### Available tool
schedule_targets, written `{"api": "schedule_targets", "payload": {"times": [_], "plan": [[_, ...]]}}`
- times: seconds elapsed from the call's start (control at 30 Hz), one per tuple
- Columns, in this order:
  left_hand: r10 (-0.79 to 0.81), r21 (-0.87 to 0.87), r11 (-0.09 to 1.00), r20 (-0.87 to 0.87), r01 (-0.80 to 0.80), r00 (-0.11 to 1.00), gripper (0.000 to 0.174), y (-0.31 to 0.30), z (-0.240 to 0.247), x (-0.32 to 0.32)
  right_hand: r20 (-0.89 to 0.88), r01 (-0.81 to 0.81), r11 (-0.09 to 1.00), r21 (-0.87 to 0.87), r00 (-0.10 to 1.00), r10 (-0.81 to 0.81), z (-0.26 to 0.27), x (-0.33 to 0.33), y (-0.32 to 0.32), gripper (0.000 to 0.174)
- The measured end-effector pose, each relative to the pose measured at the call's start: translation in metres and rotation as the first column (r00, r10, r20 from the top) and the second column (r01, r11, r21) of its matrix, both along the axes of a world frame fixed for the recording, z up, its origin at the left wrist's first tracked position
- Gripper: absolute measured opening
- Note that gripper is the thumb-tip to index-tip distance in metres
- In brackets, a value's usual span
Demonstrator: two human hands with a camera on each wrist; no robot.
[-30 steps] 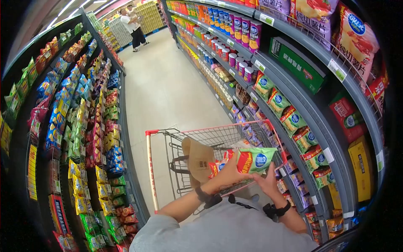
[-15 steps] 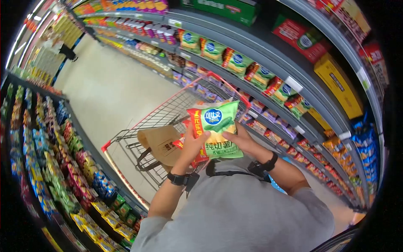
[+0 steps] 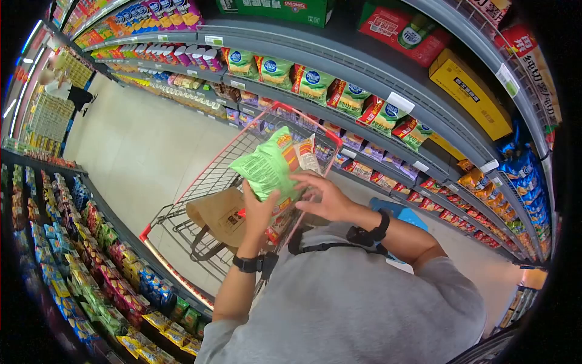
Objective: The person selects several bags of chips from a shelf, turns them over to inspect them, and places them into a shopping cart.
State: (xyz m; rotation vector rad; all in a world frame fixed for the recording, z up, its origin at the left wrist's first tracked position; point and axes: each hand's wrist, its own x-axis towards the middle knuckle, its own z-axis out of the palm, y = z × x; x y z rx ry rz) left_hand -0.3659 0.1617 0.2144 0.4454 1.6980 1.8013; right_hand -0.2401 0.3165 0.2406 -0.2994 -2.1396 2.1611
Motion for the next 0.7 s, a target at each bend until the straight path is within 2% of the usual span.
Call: {"api": "schedule_targets", "payload": {"times": [0.03, 0.1, 0.13, 0.2, 0.27, 0.3, 0.37, 0.5, 0.7], "plan": [[0.052, -0.009, 0.999, 0.144, -0.052, 0.988, 0.061, -0.003, -0.002, -0.002, -0.03, 0.068, 0.993, 0.095, 0.997, -0.065, -0.005, 0.0, 0.001, 0.061], [0.022, -0.012, 1.0, 0.191, -0.02, 0.981, 0.052, -0.01, -0.017, -0.007, -0.118, 0.212, 0.937, 0.276, 0.975, -0.186, -0.022, -0.005, 0.013, 0.061], [0.026, 0.016, 0.999, 0.24, -0.031, 0.97, 0.05, -0.011, -0.016, -0.004, -0.027, 0.259, 0.945, 0.202, 0.966, -0.259, -0.025, -0.011, 0.017, 0.058], [-0.003, 0.1, 0.994, 0.364, -0.036, 0.932, 0.044, -0.015, -0.026, 0.002, 0.1, 0.181, 0.976, -0.118, 0.98, -0.169, -0.036, -0.017, 0.026, 0.061], [-0.061, 0.116, 0.993, 0.53, -0.002, 0.846, 0.044, -0.019, -0.04, 0.0, 0.158, 0.064, 0.913, -0.402, 0.987, 0.001, -0.039, -0.012, 0.024, 0.064], [-0.089, 0.129, 0.992, 0.604, 0.013, 0.792, 0.044, -0.02, -0.041, -0.002, 0.176, 0.059, 0.89, -0.453, 0.984, 0.024, -0.036, -0.012, 0.021, 0.063], [-0.055, 0.063, 0.998, 0.616, 0.02, 0.786, 0.041, -0.02, -0.041, -0.002, 0.21, 0.053, 0.831, -0.553, 0.975, 0.077, -0.035, -0.013, 0.015, 0.062], [-0.074, 0.056, 0.997, 0.711, 0.049, 0.7, 0.042, -0.021, -0.03, -0.004, 0.36, 0.184, 0.715, -0.675, 0.928, 0.101, -0.043, -0.017, 0.007, 0.053], [-0.07, 0.042, 0.997, 0.721, 0.057, 0.689, 0.043, -0.02, -0.028, -0.007, 0.369, 0.224, 0.7, -0.678, 0.927, 0.061, -0.054, -0.02, 0.003, 0.048]]}}
